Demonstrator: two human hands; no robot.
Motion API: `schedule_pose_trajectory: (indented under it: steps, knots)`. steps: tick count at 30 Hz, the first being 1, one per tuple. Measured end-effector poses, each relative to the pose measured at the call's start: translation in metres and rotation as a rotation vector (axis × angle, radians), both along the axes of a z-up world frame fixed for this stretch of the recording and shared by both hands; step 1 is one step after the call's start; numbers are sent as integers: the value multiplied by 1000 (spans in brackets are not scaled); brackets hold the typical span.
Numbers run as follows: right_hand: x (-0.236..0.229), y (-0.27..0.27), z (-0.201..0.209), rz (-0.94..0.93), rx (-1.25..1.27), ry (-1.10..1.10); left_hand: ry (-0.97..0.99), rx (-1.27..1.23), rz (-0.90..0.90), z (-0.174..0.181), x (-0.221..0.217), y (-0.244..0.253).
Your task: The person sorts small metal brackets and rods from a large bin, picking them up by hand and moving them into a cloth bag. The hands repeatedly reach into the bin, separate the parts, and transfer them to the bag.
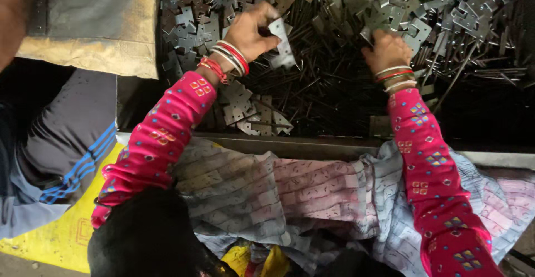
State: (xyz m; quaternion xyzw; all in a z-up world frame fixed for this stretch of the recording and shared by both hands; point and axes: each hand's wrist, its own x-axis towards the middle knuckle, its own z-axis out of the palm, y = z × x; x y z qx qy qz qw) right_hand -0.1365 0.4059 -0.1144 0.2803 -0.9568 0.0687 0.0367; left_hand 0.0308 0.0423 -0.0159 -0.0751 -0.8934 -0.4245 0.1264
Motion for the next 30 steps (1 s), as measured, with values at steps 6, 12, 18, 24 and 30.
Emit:
schedule_pose_trajectory:
  steps: [6, 12, 18, 24, 30]
  knots:
    - [-27, 32, 19, 101, -689, -20, -250, 256, 98, 31, 14, -7]
    - [-6, 44, 73, -616, -1879, -928, -219, 1008, 94, 34, 10, -27]
    - [70, -42, 108, -159, -1496, -1479, -233, 706, 46, -1, 6, 54]
    - [115, -94, 87, 38, -1179, -1143, 55, -260, 298, -20, 19, 93]
    - [3, -4, 40, 44, -243, 110, 93, -847, 738, 6, 11, -89]
